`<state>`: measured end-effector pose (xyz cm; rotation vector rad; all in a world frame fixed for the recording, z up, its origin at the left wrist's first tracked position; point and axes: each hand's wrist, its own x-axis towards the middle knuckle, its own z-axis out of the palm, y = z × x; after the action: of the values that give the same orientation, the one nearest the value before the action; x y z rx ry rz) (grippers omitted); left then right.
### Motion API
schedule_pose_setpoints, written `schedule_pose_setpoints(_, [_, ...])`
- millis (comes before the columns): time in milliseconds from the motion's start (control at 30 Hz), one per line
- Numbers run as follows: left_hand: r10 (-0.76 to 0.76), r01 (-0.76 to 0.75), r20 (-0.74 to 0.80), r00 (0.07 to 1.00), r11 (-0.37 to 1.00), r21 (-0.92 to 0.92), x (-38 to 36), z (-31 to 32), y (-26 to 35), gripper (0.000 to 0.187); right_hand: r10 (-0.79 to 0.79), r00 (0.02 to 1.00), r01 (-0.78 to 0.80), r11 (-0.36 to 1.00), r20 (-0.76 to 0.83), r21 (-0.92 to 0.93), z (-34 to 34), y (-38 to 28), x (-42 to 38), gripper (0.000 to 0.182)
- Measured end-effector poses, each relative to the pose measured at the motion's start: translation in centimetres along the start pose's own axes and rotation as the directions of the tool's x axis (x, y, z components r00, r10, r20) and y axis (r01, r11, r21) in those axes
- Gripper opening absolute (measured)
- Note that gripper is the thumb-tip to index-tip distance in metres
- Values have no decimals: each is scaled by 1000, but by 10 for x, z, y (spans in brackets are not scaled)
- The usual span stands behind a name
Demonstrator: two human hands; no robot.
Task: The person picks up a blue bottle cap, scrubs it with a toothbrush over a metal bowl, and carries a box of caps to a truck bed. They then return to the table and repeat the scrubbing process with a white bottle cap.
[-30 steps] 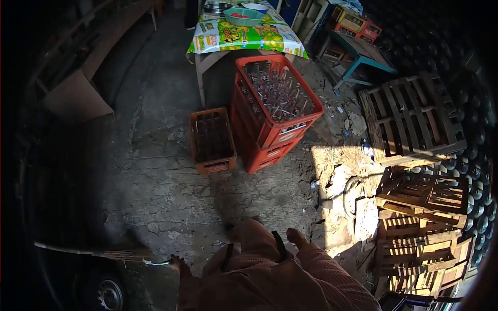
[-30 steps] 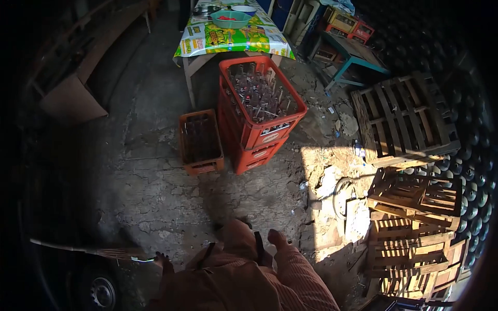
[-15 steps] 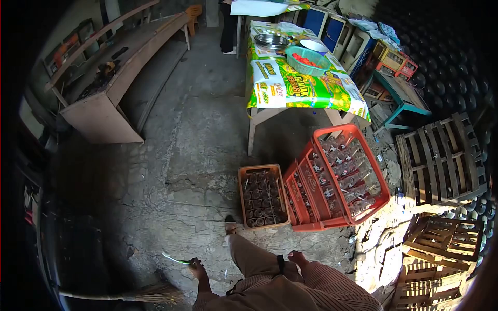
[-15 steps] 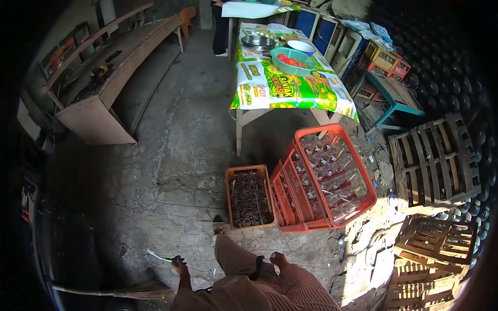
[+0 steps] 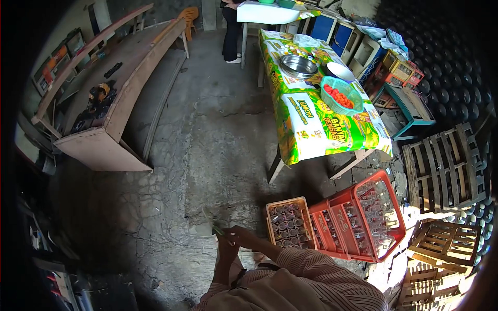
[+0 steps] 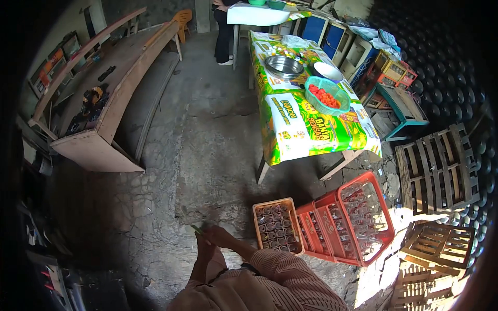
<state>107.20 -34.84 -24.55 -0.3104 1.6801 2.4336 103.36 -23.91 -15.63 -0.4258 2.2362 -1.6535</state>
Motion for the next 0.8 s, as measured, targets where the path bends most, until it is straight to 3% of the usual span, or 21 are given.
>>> schedule_pose_setpoints(33, [252, -329, 215, 944, 786, 524, 0, 17, 74, 56, 21, 999, -20, 999, -45, 39, 4, -9, 18, 28])
schedule_pose_setpoints(67, [252, -334, 223, 942, 779, 530, 16, 6, 82, 56, 16, 998, -13, 999, -54, 46, 6, -15, 37, 28])
schedule_pose_setpoints(133, [143, -278, 279, 950, 795, 539, 44, -14, 89, 52, 169, 986, -165, 970, -6, 179, 6, -24, 65, 24])
schedule_pose_setpoints(167, [155, -304, 332, 931, 831, 466, 61, -23, 93, 51, 174, 985, -167, 969, -20, 179, 9, -25, 75, 24])
schedule_pose_setpoints(200, [151, -315, 355, 923, 828, 465, 75, -21, 116, 51, 103, 979, -75, 984, -174, 163, 14, -26, 86, 22])
schedule_pose_setpoints(233, [54, -258, 374, 926, 813, 522, 85, -13, 150, 54, 29, 944, 15, 991, -329, 133, 13, -27, 102, 21])
schedule_pose_setpoints(267, [-48, -201, 384, 922, 790, 580, 99, -8, 171, 57, 33, 934, 16, 991, -356, 134, 7, -33, 117, 21])
schedule_pose_setpoints(300, [-60, -207, 406, 912, 787, 581, 118, -10, 173, 57, -28, 877, 61, 997, -480, 54, -1, -45, 128, 20])
schedule_pose_setpoints(333, [13, -384, 527, 850, 700, 602, 138, -17, 170, 62, -91, 802, 91, 995, -590, -29, -8, -51, 140, 19])
schedule_pose_setpoints(367, [69, -552, 645, 761, 593, 587, 157, -23, 168, 67, -78, 788, 81, 996, -611, -23, -16, -50, 152, 19])
schedule_pose_setpoints(400, [57, -562, 665, 744, 592, 578, 177, -25, 168, 67, 13, 759, 30, 998, -651, 54, -27, -51, 166, 18])
schedule_pose_setpoints(467, [-40, -464, 565, 824, 524, 715, 219, -28, 168, 74, 106, 705, -14, 991, -702, 135, -56, -50, 193, 18])
schedule_pose_setpoints(533, [-43, -544, 654, 755, 516, 662, 270, -32, 169, 74, 241, 656, -81, 965, -716, 251, -93, -57, 210, 19])
schedule_pose_setpoints(567, [-161, -403, 611, 775, 619, 674, 293, -27, 175, 69, 368, 617, -204, 929, -696, 310, -110, -54, 220, 20])
schedule_pose_setpoints(600, [-279, -248, 570, 773, 694, 676, 316, -16, 184, 64, 364, 603, -198, 930, -710, 309, -125, -49, 232, 20])
schedule_pose_setpoints(667, [-272, -256, 635, 723, 749, 612, 358, 19, 213, 54, 104, 321, -215, 976, -941, 34, -156, -40, 262, 19])
schedule_pose_setpoints(733, [-526, 249, 501, 687, 819, 517, 396, 65, 240, 50, 92, 251, -201, 979, -964, 41, -198, -35, 300, 27])
schedule_pose_setpoints(767, [-613, 449, 525, 591, 790, 417, 416, 84, 247, 50, -6, 214, -264, 962, -977, -64, -221, -31, 324, 33])
schedule_pose_setpoints(800, [-631, 456, 518, 578, 776, 436, 429, 100, 247, 50, -84, 187, -337, 930, -979, -144, -235, -29, 343, 40])
